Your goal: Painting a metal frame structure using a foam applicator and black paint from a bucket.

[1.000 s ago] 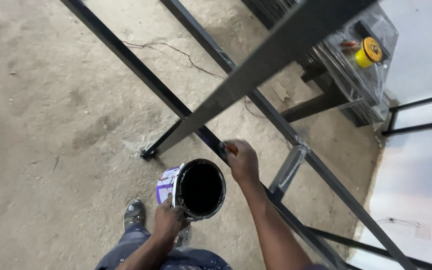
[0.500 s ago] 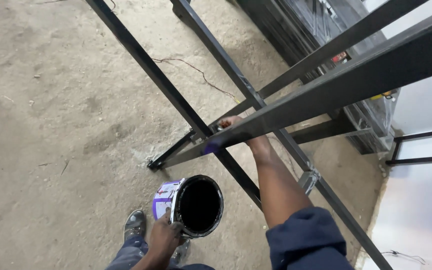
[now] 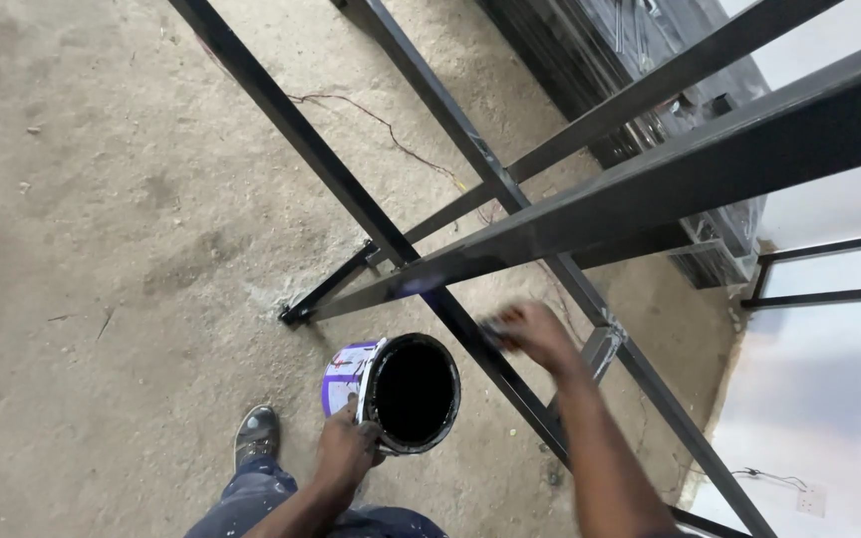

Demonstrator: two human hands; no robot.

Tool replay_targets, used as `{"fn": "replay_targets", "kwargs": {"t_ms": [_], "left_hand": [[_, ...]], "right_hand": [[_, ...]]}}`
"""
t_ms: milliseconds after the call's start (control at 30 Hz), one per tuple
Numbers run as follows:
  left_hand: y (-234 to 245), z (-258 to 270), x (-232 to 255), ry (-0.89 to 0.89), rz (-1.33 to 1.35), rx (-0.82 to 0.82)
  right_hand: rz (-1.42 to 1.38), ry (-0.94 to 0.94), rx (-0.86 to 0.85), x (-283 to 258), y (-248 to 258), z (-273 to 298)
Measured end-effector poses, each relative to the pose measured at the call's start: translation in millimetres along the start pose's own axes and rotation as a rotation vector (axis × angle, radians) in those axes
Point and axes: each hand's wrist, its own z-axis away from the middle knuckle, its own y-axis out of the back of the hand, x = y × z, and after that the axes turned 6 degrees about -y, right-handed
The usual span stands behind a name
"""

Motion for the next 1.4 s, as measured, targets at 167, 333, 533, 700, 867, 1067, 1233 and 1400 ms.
{"fn": "replay_targets", "kwargs": {"t_ms": [167, 333, 533, 700, 867, 1067, 1233, 1400], "left_hand": [[-0.4, 2.8, -2.0, 0.002, -0.064, 0.009], [-6.7, 8.4, -2.0, 0.024, -0.085, -0.012], [-28.1, 12.3, -10.6, 0.047, -0.197, -0.109], [-15.4, -109.7, -159.0, 0.051, 0.271, -0.316], [-39.9, 28.1, -17.5, 0.089, -0.233, -0.165], [-28.7, 3.5, -67.9, 0.072, -0.182, -0.105], [-38.9, 21.5, -64.9, 0.047, -0.18, -0.105], [-64.2, 48.8, -61.0, 0.027, -0.297, -0.097]], "right_hand": [[0.08, 0.253, 0.259, -34.7, -66.1, -36.5], [0.176, 0.484, 0.671, 39.6, -96.5, -18.4], [0.267, -0.129, 0.822, 328.4, -80.0, 29.6], [-0.094, -0.485, 0.959, 485.7, -42.3, 86.2], [-0.247, -0.419, 0.894, 400.0, -71.7, 21.6], [-0.103, 0.247, 0.785, 125.2, -108.5, 16.6], [-0.1, 0.313, 0.69, 81.4, -96.0, 45.5], [0.108, -0.044, 0.715, 233.1, -82.2, 63.7]]}}
